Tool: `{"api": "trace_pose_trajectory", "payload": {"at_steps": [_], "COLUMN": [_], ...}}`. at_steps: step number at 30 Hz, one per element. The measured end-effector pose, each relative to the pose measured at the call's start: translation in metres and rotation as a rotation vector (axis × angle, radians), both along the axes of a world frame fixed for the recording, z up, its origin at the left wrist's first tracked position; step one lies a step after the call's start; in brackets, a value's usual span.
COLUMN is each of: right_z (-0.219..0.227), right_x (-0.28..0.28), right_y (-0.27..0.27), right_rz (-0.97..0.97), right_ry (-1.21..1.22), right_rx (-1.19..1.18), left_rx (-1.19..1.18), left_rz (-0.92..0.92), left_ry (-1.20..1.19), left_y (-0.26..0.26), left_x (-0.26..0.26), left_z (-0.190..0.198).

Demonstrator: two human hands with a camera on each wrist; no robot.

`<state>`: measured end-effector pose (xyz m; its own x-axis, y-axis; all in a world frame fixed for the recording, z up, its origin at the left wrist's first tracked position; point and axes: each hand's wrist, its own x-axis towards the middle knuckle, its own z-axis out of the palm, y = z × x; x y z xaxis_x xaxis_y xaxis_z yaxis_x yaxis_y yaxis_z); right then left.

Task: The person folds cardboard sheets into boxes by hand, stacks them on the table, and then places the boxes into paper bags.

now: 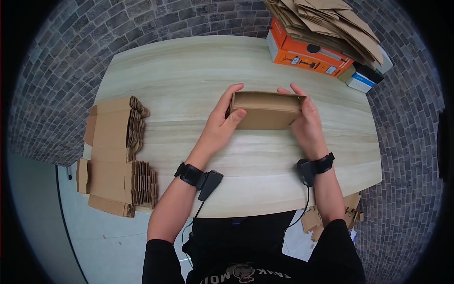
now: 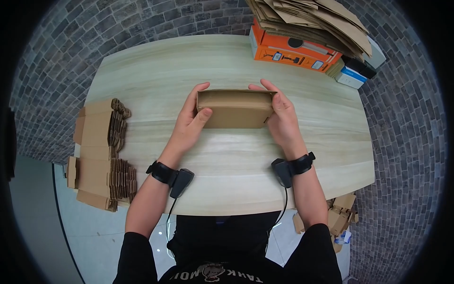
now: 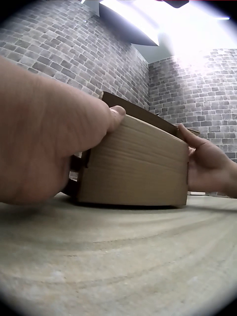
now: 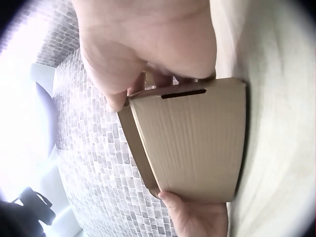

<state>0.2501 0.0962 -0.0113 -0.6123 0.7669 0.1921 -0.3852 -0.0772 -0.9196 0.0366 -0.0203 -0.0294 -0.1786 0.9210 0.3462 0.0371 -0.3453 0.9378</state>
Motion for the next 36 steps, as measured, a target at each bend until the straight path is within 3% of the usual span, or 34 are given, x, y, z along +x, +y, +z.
{"api": "trace_pose_trajectory", "payload": {"at_steps": [17, 20, 22, 23, 25, 32, 36], "right_z": [0.004, 0.003, 0.005, 0.007, 0.01, 0.01, 0.016], "right_x": [0.013, 0.012, 0.01, 0.007, 0.003, 0.009, 0.018], "right_y": [0.007, 0.01, 0.007, 0.004, -0.004, 0.0, 0.01], "right_rz": [0.039, 0.039, -0.086, -0.085, -0.219, -0.222, -0.084], "right_ry": [0.059, 0.001, -0.125, -0.125, -0.341, -0.301, -0.284], "right_rx": [-0.084, -0.008, 0.214, 0.214, 0.407, 0.314, 0.223], "left_rx": [-0.023, -0.004, -0.005, -0.005, -0.01, -0.025, -0.022], "left_rz": [-0.049, -0.024, -0.018, -0.018, -0.035, -0.02, 0.012], "left_ry": [0.064, 0.033, 0.036, 0.035, 0.056, 0.061, 0.081], "left_y": [0.001, 0.002, 0.001, 0.002, 0.002, 0.001, 0.0], "left_x": [0.006, 0.008, 0.009, 0.008, 0.007, 0.008, 0.008], "left_z": [-0.001, -0.002, -0.001, -0.001, -0.001, 0.0, 0.002]}}
